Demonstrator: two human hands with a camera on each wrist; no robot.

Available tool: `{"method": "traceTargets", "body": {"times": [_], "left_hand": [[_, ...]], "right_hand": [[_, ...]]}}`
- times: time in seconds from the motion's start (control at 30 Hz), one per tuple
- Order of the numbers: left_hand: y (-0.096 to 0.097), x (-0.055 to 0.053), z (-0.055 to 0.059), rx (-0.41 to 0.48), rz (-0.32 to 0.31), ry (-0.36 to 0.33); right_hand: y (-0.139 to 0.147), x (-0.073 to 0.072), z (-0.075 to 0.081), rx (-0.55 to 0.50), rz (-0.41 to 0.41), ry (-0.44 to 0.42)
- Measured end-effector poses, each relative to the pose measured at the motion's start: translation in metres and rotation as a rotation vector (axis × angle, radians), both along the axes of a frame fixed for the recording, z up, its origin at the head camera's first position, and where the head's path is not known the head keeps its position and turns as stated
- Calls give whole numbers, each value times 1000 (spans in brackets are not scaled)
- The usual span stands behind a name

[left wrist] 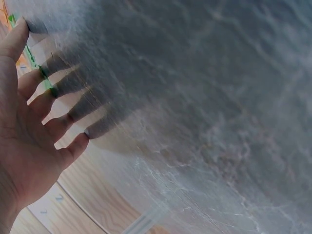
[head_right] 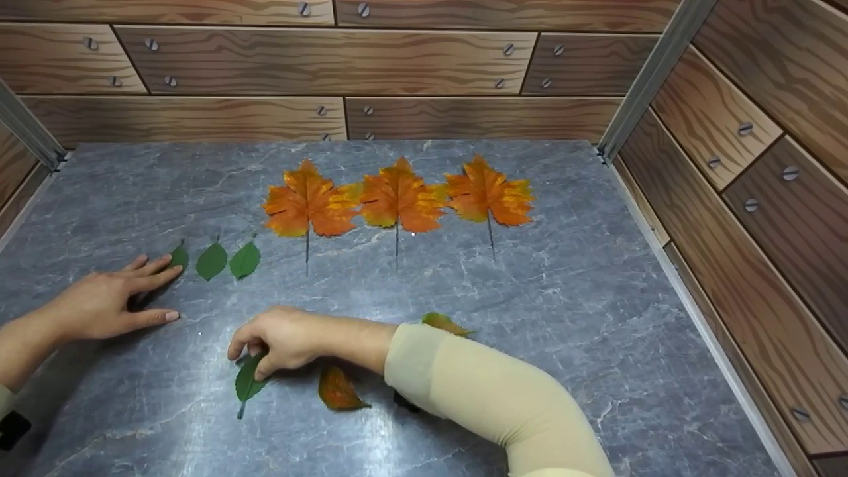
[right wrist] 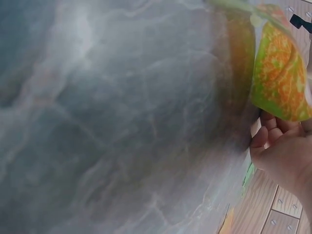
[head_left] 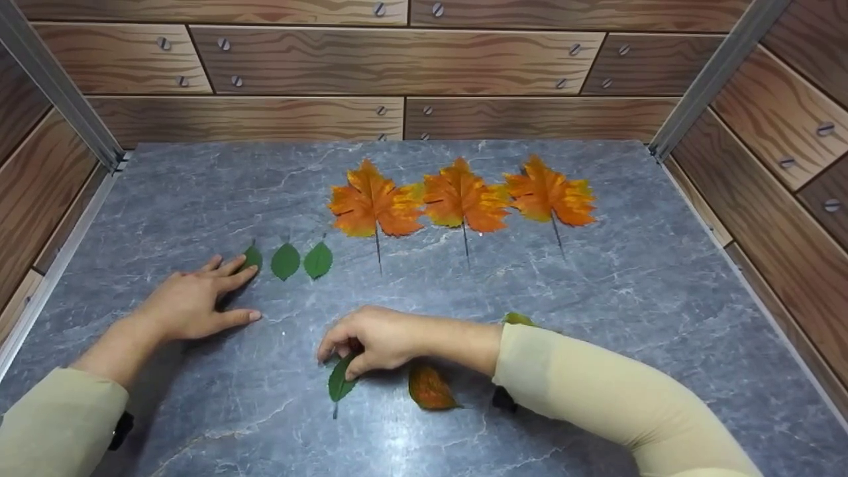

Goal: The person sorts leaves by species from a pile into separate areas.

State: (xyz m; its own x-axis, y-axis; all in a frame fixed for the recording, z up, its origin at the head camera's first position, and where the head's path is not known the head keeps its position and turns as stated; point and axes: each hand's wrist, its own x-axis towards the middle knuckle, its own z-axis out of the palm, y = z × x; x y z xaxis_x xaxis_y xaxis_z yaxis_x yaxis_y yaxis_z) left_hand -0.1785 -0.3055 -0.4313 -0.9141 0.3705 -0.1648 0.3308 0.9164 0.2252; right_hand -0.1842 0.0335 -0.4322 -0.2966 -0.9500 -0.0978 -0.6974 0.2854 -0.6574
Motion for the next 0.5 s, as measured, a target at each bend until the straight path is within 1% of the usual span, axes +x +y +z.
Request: {"method": "traceTargets", "body": {"times": [0.17,0.3,0.43,0.5], "left_hand": [[0,0,0,2,3,-7],[1,0,0,4,5,-6],[1,0,0,2,8,-7],[1,0,0,-1,9,-10]], "right_hand": [[2,-2,3,-3,-27,-58],[5,-3,8,-40,-54,-103],[10,-5,14,-67,-89,-166],[13,-6,17,-73,-107,-213]]}}
